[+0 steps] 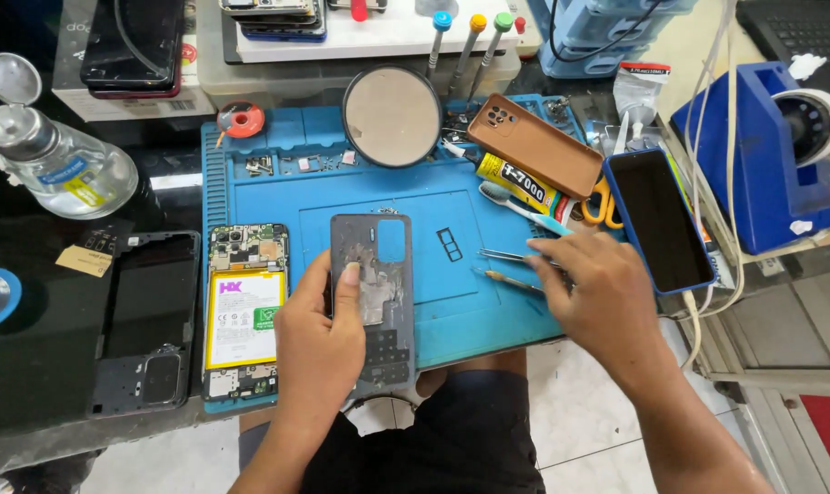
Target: Cleaning adhesive residue and dirt from a mobile phone back panel using a scraper, toothbrush, and cloth.
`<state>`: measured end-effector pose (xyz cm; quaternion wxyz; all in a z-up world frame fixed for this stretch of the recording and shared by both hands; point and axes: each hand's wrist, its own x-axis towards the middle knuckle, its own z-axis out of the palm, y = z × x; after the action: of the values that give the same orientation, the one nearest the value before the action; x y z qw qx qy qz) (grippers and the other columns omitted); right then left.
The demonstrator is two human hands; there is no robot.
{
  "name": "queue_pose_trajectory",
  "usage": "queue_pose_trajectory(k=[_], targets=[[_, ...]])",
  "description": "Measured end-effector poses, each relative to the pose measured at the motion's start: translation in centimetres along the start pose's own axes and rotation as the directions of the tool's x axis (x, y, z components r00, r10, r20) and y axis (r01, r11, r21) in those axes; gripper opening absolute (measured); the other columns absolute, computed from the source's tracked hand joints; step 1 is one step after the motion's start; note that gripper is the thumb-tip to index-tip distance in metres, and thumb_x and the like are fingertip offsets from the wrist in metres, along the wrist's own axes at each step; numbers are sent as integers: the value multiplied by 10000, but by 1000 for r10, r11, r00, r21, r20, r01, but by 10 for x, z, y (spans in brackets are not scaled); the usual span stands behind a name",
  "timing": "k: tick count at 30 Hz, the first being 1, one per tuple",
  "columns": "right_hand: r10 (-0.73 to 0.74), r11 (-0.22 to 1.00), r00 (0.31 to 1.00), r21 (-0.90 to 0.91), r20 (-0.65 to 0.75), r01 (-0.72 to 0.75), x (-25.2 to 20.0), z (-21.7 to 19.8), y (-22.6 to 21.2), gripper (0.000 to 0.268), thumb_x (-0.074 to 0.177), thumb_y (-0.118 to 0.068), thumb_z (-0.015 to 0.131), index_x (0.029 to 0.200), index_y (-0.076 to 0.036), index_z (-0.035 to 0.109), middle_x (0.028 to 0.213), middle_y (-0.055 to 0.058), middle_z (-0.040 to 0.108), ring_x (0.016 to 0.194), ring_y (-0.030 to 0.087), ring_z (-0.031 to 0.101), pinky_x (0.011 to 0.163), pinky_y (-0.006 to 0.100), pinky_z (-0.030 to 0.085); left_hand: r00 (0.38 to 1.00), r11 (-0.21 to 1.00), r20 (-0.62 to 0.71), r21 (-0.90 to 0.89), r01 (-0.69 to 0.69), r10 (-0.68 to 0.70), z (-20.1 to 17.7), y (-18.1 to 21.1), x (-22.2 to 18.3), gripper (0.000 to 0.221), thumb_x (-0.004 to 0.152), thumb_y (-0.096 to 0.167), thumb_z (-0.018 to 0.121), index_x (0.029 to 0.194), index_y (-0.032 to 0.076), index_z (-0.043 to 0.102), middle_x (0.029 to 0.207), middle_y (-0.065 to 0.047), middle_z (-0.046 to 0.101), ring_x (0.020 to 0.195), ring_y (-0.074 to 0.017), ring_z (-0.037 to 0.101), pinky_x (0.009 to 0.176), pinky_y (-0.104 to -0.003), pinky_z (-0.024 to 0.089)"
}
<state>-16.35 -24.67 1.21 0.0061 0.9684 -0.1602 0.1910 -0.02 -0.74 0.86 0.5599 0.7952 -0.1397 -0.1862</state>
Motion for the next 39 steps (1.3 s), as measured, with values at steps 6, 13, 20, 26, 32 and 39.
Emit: queue_pose_trajectory(k=[6, 13, 20, 26, 32, 39], targets=[[195, 977, 973, -114, 125, -181, 6, -2, 30, 293, 986, -323, 670, 1214, -172, 775, 1112, 90, 753, 948, 309, 656, 765, 469, 509, 945, 693, 76, -662, 286, -317, 3, -5, 8, 244, 1051, 288, 527, 1172, 130, 669, 1010, -47, 706, 890, -135, 635, 736, -297, 547], [185, 980, 961, 35, 207, -196, 17, -3, 34, 333, 949, -274, 723, 1201, -57, 711, 1126, 123, 743, 1054, 275, 684, 891, 437, 533, 858, -65, 481, -865, 498, 182, -6, -18, 6, 420, 1087, 354, 423, 1388, 104, 575, 1443, -301, 548, 1281, -545, 556, 1039, -689, 480], [63, 998, 991, -31, 115, -60, 10, 9, 40, 231, 967, -270, 723, 1138, -124, 775, 1057, 108, 701, 955, 301, 632, 832, 431, 516, 880, 10, 415, -906, 424, 232, -8, -8, -6, 540, 1058, 158, 507, 1574, 221, 362, 1372, -275, 612, 1097, -515, 651, 868, -623, 587], [49, 999, 991, -23, 128, -47, 13, 7, 32, 296, 972, -317, 704, 1190, -127, 768, 1053, 115, 683, 974, 291, 634, 824, 448, 515, 837, -145, 504, -831, 537, 214, -7, -23, -2, 568, 1035, 431, 509, 1413, 7, 528, 1425, -272, 565, 1241, -479, 571, 1023, -641, 480], [219, 976, 945, -36, 242, -217, 26, 3, 30, 395, 1012, -327, 626, 1301, -69, 705, 1154, 163, 729, 1048, 335, 665, 878, 495, 514, 790, -180, 517, -787, 590, 330, -2, -26, -4, 694, 979, 625, 508, 1530, 206, 477, 1552, -300, 433, 1402, -566, 411, 1108, -731, 351], [388, 920, 828, -110, 405, -377, 43, 3, 24, 276, 1037, -295, 596, 1190, -77, 669, 1219, 178, 686, 1138, 329, 647, 915, 516, 522, 731, -152, 573, -739, 657, 371, 3, -21, -8, 797, 969, 702, 448, 1582, 193, 431, 1574, -348, 401, 1309, -495, 524, 1049, -675, 448]])
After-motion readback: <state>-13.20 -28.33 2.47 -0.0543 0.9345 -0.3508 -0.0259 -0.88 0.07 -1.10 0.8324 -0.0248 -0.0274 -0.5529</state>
